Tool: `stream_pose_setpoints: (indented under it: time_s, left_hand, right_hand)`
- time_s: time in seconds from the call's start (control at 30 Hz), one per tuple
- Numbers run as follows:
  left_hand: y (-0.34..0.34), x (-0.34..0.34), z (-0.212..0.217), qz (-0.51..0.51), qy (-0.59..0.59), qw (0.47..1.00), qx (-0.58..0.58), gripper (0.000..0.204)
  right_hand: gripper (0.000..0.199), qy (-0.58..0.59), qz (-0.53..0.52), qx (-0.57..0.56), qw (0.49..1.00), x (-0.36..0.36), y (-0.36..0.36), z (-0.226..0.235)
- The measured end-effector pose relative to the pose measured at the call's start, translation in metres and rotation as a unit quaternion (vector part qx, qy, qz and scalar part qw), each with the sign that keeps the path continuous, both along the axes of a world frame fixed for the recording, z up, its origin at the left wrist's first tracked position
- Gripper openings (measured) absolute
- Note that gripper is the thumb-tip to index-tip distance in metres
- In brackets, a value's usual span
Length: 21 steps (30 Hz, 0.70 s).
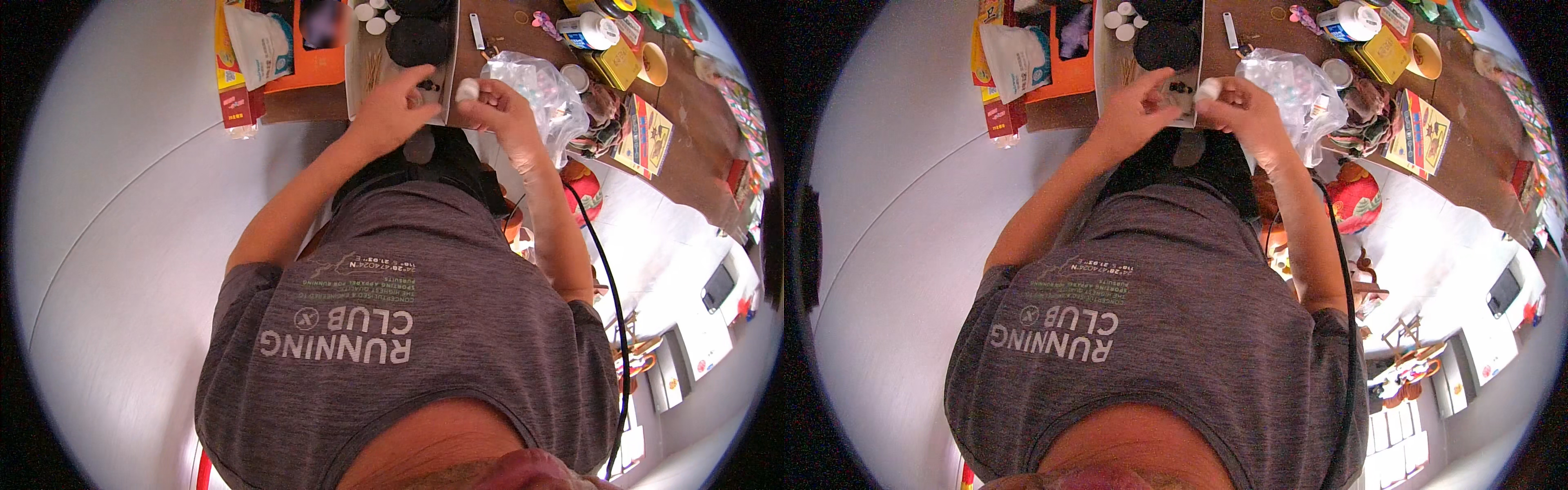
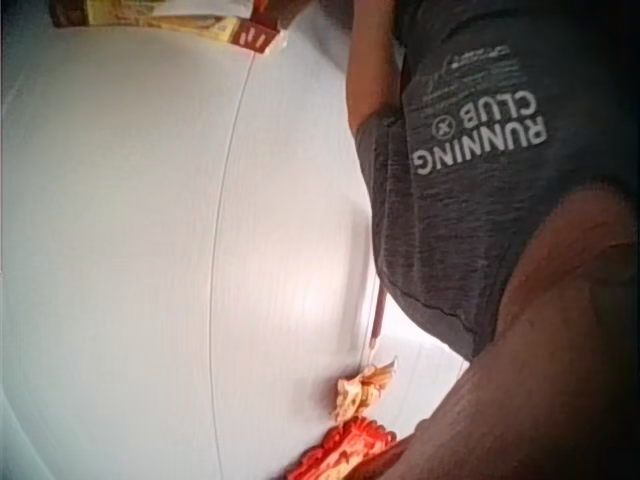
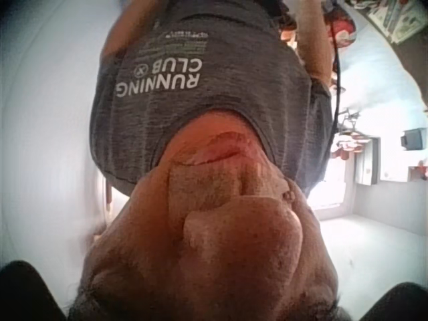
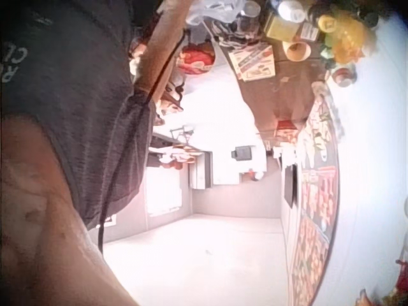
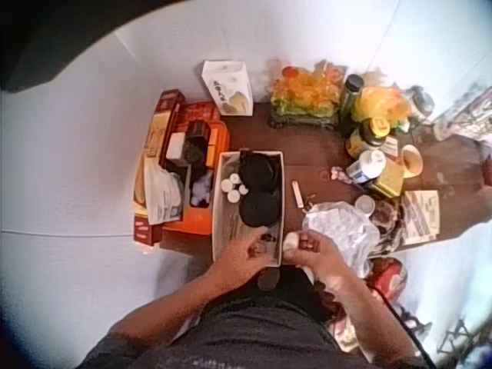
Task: The person places various items into a white box, including seed packets, a white cloth, a bundle of wooden sticks, a roll of tape, a small bag of components, and several small medicine bottles and blister packs.
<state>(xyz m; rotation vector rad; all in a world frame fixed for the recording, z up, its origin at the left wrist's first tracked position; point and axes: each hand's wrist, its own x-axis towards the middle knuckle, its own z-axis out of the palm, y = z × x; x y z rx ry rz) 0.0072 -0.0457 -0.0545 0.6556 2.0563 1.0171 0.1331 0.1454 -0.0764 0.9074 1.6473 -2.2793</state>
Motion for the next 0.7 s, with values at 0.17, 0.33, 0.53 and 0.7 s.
stream_pose_setpoints:
  time_s: [0.17,0.33,0.53,0.7]
  left_hand:
    - [-0.006,0.013,-0.005,-0.109,0.138,0.976,0.124,0.044]
    - [-0.016,0.010,-0.004,-0.026,-0.010,0.999,-0.023,0.039]
    - [-0.011,-0.008,-0.036,-0.016,-0.061,0.998,-0.004,0.040]
    - [0.006,-0.009,-0.008,0.157,-0.216,0.953,0.142,0.041]
  right_hand:
    - [0.047,-0.026,0.153,0.080,0.985,-0.009,-0.016,0.019]
    - [0.042,-0.002,0.119,0.123,0.985,0.000,-0.008,0.004]
    - [0.030,-0.025,-0.086,0.082,0.993,0.000,0.021,0.003]
    - [0.032,0.048,-0.074,0.094,0.992,-0.003,0.021,0.011]
